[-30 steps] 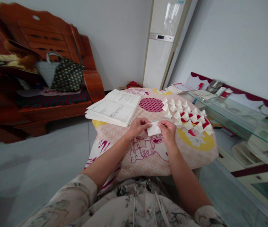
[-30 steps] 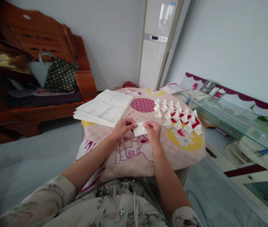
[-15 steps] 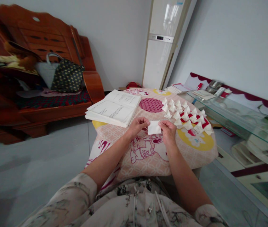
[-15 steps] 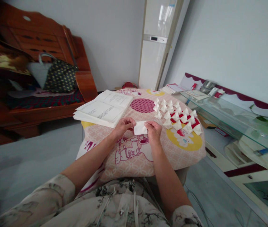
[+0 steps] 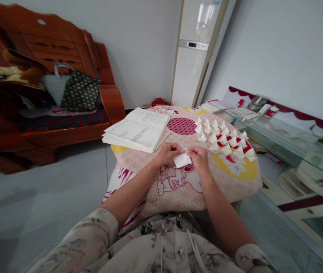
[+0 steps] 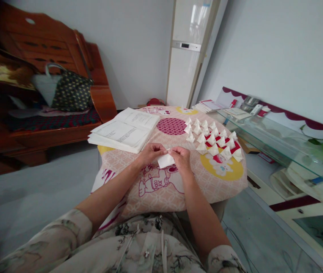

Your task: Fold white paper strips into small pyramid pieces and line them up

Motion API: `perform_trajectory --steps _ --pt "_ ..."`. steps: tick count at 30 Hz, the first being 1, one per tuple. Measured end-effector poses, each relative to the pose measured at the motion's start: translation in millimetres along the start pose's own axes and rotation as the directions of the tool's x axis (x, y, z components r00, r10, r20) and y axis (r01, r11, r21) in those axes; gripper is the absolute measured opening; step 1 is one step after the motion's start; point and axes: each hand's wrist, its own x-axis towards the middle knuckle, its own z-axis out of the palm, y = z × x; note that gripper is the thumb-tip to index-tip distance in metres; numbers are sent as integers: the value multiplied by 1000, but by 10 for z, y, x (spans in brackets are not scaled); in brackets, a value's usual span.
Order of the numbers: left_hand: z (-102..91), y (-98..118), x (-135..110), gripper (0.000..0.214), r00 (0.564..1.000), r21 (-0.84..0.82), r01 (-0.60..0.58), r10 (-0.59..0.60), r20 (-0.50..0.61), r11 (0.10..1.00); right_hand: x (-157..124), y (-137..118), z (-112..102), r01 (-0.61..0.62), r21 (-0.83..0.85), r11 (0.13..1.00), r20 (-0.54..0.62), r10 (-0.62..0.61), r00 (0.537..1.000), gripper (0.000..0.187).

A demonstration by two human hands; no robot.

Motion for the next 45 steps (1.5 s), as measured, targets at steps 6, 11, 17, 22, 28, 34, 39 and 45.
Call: perform_trajectory --steps 6,11,17,22,28,34,39,45 --pt "14 -19 -15 39 1000 -72 14 -14 0 997 -19 -2 18 8 1 1000 73 -8 997 21" --pt "1 20 -42 34 984 -184 14 -46 -170 983 -80 -80 36 -60 -3 998 157 60 986 21" --pt "-61 -1 -16 36 958 -284 22 -102 -267 959 -120 -149 31 -129 52 990 195 117 974 24" --pt "-53 -33 8 36 943 -344 67 -172 -284 937 -121 -158 36 -107 87 990 186 89 978 21" --pt "-1 -24 21 34 930 -350 -7 -123 -348 937 -112 -124 78 -204 196 959 255 151 955 25" --pt "45 27 0 32 929 -319 16 -132 -346 948 -109 -99 147 -258 138 956 283 211 936 33" --pt "55 31 -6 31 924 -348 9 -141 -355 937 -121 -95 158 -254 105 962 268 218 938 32" --pt "66 31 -6 31 911 -317 -7 -125 -394 948 -150 -84 205 -365 128 922 328 308 893 31"
